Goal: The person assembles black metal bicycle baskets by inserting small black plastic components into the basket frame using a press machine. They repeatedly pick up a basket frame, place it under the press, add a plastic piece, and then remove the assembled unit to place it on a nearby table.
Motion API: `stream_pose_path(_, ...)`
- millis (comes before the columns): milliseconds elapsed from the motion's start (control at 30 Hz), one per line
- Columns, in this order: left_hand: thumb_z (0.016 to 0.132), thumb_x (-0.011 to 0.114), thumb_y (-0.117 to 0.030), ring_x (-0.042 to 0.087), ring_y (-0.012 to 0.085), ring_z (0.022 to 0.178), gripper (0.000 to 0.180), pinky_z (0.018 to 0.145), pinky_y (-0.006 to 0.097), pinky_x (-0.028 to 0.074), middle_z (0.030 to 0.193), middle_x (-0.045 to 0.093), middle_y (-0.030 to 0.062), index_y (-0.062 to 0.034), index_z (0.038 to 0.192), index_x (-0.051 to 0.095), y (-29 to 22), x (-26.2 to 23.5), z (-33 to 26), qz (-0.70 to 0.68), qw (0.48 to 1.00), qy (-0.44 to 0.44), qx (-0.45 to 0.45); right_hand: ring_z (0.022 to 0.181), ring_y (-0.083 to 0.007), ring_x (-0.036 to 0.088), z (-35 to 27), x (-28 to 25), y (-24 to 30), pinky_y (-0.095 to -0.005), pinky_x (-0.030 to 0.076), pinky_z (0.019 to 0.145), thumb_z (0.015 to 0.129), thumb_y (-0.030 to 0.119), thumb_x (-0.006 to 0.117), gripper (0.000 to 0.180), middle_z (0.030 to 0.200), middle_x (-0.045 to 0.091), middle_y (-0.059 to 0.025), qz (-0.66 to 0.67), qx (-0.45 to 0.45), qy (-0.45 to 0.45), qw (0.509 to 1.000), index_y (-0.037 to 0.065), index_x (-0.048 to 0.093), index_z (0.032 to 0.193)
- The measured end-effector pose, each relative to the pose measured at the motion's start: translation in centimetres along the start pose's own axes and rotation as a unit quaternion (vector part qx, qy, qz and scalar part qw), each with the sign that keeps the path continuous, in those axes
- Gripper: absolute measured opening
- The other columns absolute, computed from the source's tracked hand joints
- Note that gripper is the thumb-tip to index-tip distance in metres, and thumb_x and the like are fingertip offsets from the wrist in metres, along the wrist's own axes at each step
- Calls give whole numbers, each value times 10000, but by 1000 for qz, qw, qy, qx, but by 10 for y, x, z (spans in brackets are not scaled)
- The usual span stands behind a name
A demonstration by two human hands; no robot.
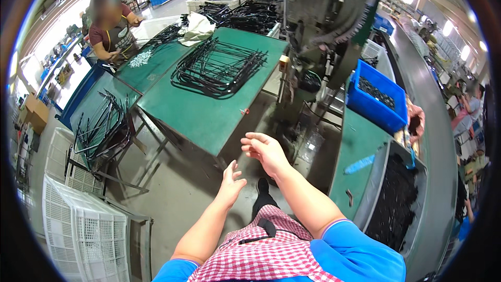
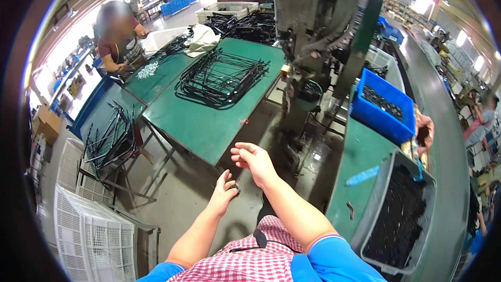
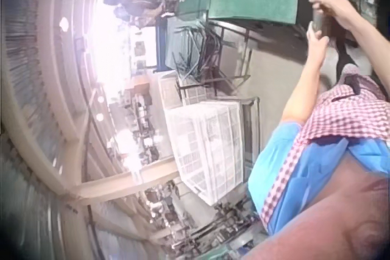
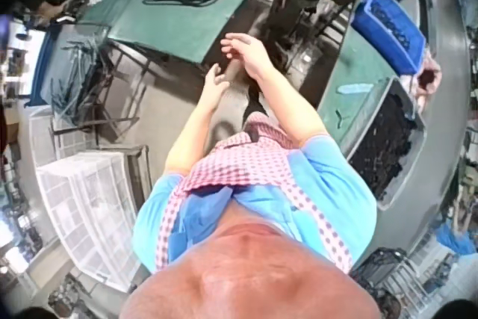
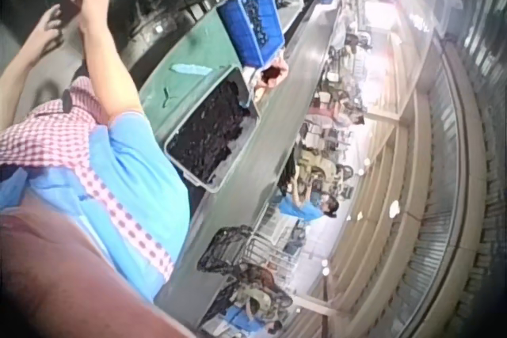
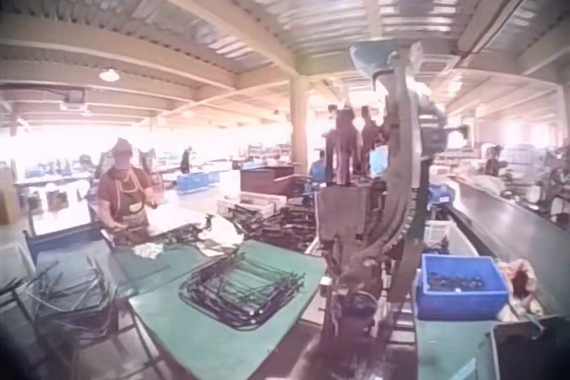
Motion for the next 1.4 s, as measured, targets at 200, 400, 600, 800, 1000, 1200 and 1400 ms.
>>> stream_pose_path(200, 771, 582, -90, 456, 204, 1131, 819, 902, 301, 419, 1443, 301, 139, -13, 1470, 161, 6, -60, 80, -42, 992, -96, -70, 1025, -233, 610, 197, -20, -24, -329, 528, 805, 925, 108, 511, 281, 1143, 604, -152, 182, 78, -65, 978, -11, 493, 1179)
stream_pose_path(400, 815, 536, -28, 472, 191, 1097, 740, 860, 288, 438, 1407, 317, 146, 7, 1459, 173, -60, -98, 136, -104, 974, -201, -3, 834, -143, 530, 349, -58, -48, -321, 446, 721, 888, 137, 559, 333, 1001, 563, -17, 144, 124, -175, 966, 81, 481, 1206)
stream_pose_path(600, 793, 526, -3, 476, 203, 1092, 726, 848, 315, 447, 1355, 351, 114, -40, 1454, 227, -30, -135, 112, -135, 953, -267, -52, 855, -85, 512, 380, -51, -45, -273, 400, 741, 880, 133, 562, 582, 1056, 538, 4, 136, 71, -222, 963, 71, 325, 1408)
stream_pose_path(800, 802, 526, -46, 472, 209, 1106, 724, 851, 304, 442, 1377, 349, 129, -22, 1455, 213, -21, -164, 130, -127, 957, -250, -77, 1220, -255, 429, 409, -48, -15, -352, 306, 1029, 850, 133, 591, 705, 1319, 438, -152, 35, 23, -266, 963, 33, 236, 1451)
stream_pose_path(1000, 878, 574, -256, 445, 200, 1186, 751, 922, 322, 396, 1438, 344, 134, -10, 1465, 175, -66, -223, 270, -77, 978, -195, -22, 1333, -348, 287, 410, -48, 16, -421, 284, 1087, 743, 190, 653, 641, 1433, 304, -174, -413, -21, -264, 871, 59, 440, 1333)
stream_pose_path(1200, 811, 642, -398, 287, 360, 1343, 832, 1099, 431, 268, 1448, 296, 203, -2, 1434, 259, -121, -307, 428, 228, 916, -330, -14, 1362, -352, 226, 424, -37, 23, -469, 267, 1089, 712, 207, 712, 831, 1487, 218, -157, -578, 25, -273, 768, 127, 291, 1424)
stream_pose_path(1400, 713, 721, -406, 257, 335, 1352, 892, 1086, 469, 258, 1457, 287, 148, -63, 1410, 283, -162, -334, 482, 374, 840, -362, -150, 1369, -333, 217, 413, -56, 12, -469, 244, 1097, 694, 157, 727, 937, 1503, 191, -132, -584, 43, -345, 734, 46, 180, 1447)
Point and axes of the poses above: each hand's wrist, its own z-axis towards the middle knuckle, its own x-axis out of the palm, y = z × x, the point moved 9 cm from there along z, towards the middle knuckle
